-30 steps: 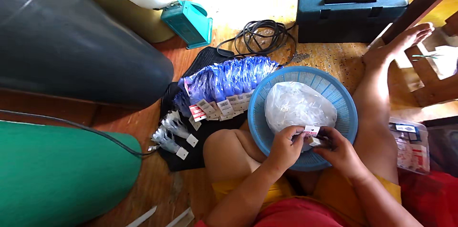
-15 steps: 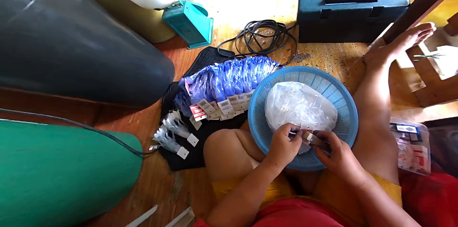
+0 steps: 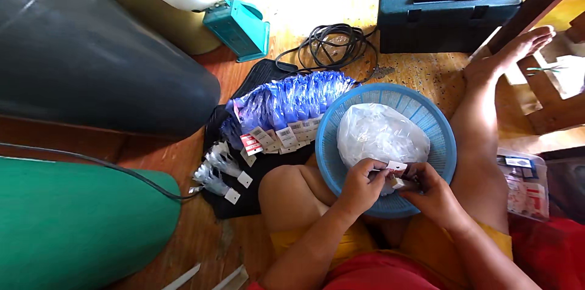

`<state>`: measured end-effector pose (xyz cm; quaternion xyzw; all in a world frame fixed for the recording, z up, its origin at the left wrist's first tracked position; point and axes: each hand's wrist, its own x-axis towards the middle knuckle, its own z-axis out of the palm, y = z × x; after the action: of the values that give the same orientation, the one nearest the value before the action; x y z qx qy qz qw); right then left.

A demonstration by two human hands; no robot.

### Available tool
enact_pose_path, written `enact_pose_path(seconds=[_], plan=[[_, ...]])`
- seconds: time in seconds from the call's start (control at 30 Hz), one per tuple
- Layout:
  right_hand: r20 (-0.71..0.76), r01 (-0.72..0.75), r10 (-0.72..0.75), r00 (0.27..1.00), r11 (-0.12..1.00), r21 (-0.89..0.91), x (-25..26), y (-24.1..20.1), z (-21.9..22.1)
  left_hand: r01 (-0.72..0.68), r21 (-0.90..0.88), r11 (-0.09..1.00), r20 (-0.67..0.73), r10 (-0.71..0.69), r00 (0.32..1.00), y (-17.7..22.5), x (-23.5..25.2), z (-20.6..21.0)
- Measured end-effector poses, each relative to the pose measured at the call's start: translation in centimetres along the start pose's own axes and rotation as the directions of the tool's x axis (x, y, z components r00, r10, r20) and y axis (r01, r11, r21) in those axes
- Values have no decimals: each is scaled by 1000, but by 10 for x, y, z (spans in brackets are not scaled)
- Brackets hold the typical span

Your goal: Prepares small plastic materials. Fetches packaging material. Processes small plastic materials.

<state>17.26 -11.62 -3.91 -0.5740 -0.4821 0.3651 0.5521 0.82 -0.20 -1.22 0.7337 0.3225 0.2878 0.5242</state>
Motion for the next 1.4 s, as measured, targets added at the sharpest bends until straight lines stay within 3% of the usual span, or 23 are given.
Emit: enact_pose_path(seconds=[0.3,0.43,0.73,0.87,1.03,1.2,1.3,1.4], plan=[[-18,-11,11,1000,999,-31,1,0,-1,-45,-4,999,32,45,998,0,-2,-1],[-64,-24,21,998,999,-39,1,0,-1,8,-97,995,141,6,990,-3,-3,-1],[-55,-46,36,998,980,-196,-1,-1,1,-103,62,993,144,93,985,-16,-5,10],[-47,-19,7,999,967,-253,-1,2,2,8,10,1000,169,-9,986,-15,-1,4],[-50,155,-194,980,890,-428,-1,2,7,96,-65,993,117,-88,989,-8,4,-6],[4,128,-140,990,894,-429,-10,-10,6,166,14,986,92,-167,982,0,3,-10],[80,74,-50,996,937,-341,-14,-24,-2,55,68,996,41,-58,997,7,-4,-18],[163,80,-70,984,995,-55,-9,-34,-9,-206,46,978,1,206,979,25,-14,-34]])
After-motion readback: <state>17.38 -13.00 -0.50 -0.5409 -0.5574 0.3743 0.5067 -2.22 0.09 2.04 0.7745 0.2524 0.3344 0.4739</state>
